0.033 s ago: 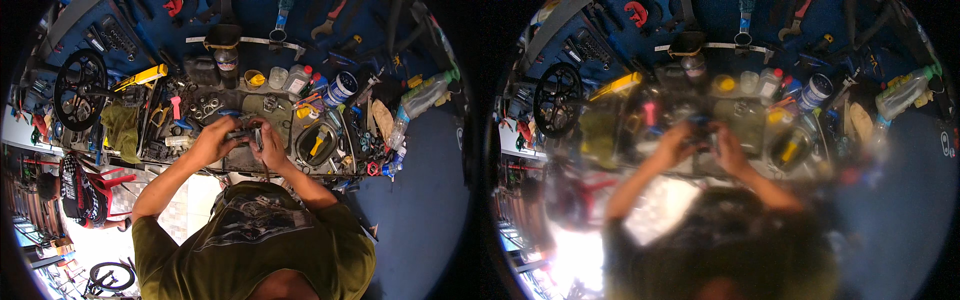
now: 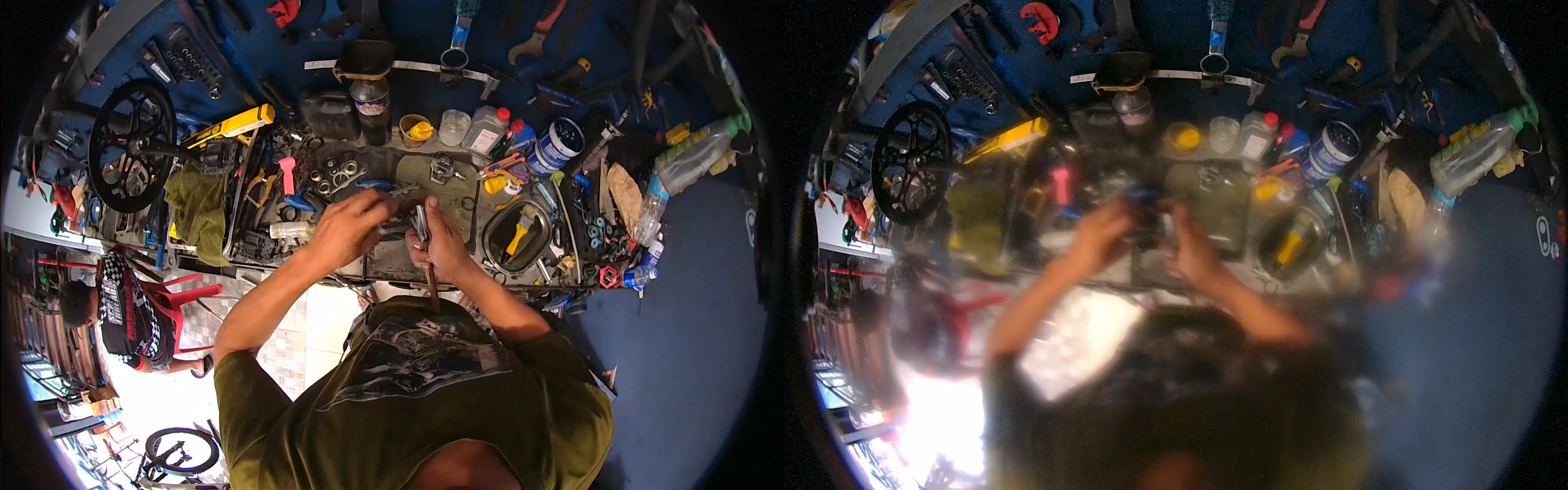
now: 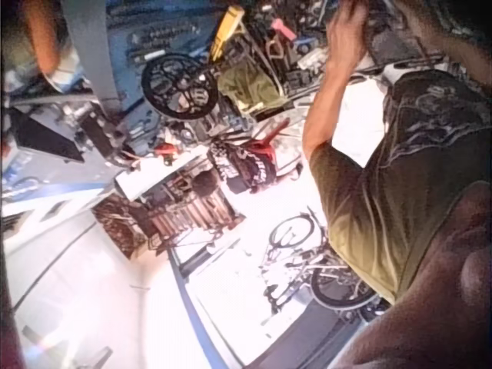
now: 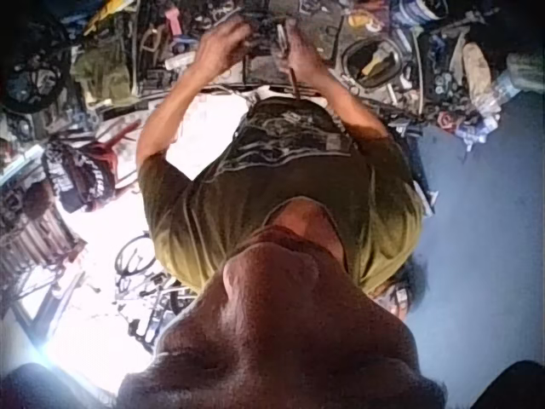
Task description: The person assembles small mechanical parts on a cluttered workbench. They repeatedly pick up, align, and fit cylindrical and ring-shaped components together, occasionally using a small tool to adjust or tighten the assembly.
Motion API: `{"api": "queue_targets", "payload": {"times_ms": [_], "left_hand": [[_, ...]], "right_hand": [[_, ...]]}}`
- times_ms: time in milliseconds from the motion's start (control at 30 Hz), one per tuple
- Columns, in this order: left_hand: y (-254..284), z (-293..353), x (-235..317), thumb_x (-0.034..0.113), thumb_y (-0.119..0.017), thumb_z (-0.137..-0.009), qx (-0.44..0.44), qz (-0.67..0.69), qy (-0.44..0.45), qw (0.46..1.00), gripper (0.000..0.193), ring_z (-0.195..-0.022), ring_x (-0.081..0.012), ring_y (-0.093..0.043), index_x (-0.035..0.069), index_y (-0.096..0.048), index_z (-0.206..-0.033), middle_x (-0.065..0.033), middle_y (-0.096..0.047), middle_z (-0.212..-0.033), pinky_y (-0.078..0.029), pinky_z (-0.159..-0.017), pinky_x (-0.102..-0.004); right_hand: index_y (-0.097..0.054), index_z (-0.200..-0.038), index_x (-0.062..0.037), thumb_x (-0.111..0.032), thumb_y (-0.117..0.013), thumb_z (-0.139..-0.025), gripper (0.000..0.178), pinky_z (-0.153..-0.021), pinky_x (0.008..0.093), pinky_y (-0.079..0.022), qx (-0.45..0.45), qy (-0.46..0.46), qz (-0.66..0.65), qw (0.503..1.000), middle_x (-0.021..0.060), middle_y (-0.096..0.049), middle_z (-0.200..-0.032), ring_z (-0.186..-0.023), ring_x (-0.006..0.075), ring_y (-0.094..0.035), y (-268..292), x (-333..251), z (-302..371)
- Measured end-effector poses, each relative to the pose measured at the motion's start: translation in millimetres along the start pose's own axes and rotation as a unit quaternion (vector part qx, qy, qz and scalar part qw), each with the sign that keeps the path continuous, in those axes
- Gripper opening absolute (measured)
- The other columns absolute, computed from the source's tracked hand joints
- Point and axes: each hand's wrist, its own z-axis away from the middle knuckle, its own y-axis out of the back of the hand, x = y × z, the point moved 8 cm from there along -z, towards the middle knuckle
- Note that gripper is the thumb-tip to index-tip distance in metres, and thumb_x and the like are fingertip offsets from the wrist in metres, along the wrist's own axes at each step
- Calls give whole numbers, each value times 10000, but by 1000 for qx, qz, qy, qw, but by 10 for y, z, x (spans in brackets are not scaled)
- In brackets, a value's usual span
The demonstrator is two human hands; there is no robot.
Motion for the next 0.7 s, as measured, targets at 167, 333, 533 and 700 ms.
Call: {"api": "queue_targets", "payload": {"times_ms": [167, 333, 533, 700], "left_hand": [[-51, 57, -37, -22, -706, -601, 26, -150, -77, 985, 627, -943, -300, -623, 103, -518, -1186, -108, -584, -1144, -541, -692, -359], [-278, 232, -132, -27, -706, -686, -129, 488, 181, 844, 642, -821, -253, -676, 52, -446, -1268, -105, -635, -1061, -563, -629, -320], [-234, 143, -23, 162, -701, -869, -73, 518, 228, 822, 417, -703, -134, -654, 56, -467, -1197, -64, -648, -887, -512, -485, -241], [-118, 169, -29, 155, -691, -878, -40, 410, 248, 877, 317, -685, -159, -633, 68, -511, -1124, -74, -639, -893, -508, -543, -257]], "right_hand": [[-499, -1186, -59, -523, -297, -1009, 536, -516, 277, -358, 53, -44, 65, 996, 11, -460, -657, -522, 78, -381, 111, 77, -43], [-510, -1254, -87, -588, -314, -969, 608, -599, 347, -437, 29, 261, 328, 908, 91, -544, -661, -597, 180, -553, -104, -638, 231], [-518, -1242, -80, -529, -375, -972, 542, -741, 361, -486, -19, 314, 356, 880, 176, -612, -1060, -814, 238, -636, -159, -667, 252], [-518, -1192, -68, -558, -341, -980, 562, -541, 263, -358, 18, 244, 255, 935, 33, -472, -708, -555, 106, -422, -138, -422, 162]]}}
